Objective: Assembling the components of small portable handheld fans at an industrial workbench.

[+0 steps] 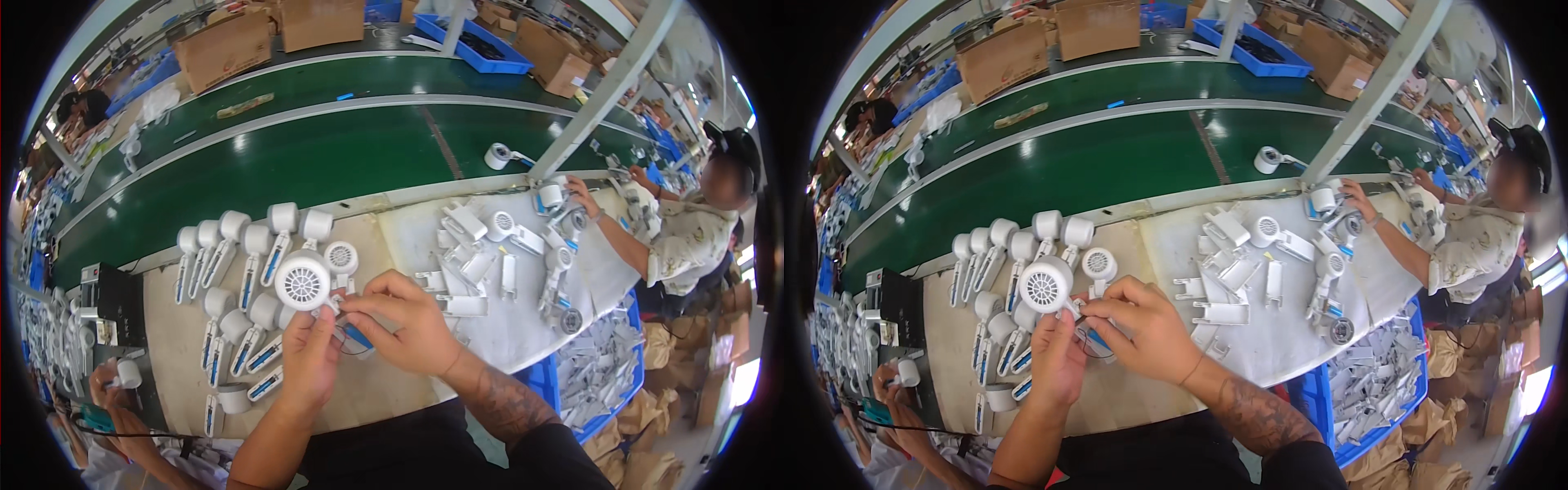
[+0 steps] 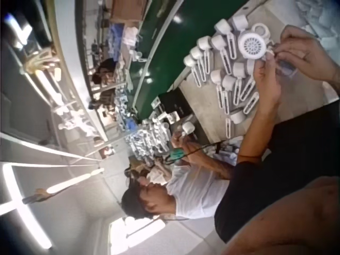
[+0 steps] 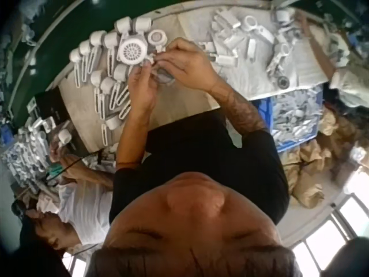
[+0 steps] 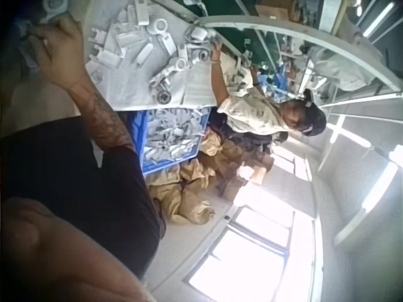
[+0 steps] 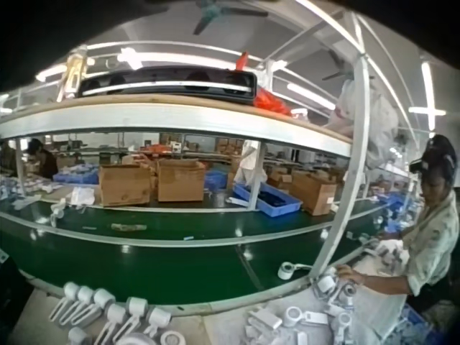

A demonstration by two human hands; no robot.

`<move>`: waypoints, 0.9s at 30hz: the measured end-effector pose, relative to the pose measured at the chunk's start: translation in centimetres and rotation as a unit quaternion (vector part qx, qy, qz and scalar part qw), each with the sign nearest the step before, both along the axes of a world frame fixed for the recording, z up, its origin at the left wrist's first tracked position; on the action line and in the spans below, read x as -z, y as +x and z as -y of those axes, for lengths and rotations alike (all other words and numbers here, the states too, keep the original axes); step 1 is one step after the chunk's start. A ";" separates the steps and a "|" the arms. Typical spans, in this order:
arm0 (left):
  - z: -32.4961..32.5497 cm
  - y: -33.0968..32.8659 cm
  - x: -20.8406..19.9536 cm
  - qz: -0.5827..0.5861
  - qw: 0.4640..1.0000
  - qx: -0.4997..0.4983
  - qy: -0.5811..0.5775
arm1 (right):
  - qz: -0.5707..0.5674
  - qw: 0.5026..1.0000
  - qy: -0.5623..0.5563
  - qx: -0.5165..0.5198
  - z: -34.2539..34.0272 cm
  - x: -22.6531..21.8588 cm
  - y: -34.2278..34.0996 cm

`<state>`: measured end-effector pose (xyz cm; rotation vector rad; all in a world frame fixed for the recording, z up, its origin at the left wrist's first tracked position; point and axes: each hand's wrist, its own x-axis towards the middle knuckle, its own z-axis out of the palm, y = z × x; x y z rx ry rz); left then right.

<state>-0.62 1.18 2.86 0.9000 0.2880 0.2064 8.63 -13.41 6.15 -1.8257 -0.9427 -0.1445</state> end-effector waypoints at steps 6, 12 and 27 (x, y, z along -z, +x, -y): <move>-3.3 -1.4 -0.4 -0.088 0.990 0.017 0.106 | 0.184 0.857 -0.381 0.294 6.8 3.3 12.2; -4.8 -1.5 -1.6 -0.082 0.996 0.026 0.022 | 0.115 0.812 -0.480 0.311 11.0 4.9 14.1; -2.7 -0.6 -1.2 0.026 0.994 -0.026 -0.102 | 0.192 0.978 -0.078 0.024 0.5 0.4 -1.5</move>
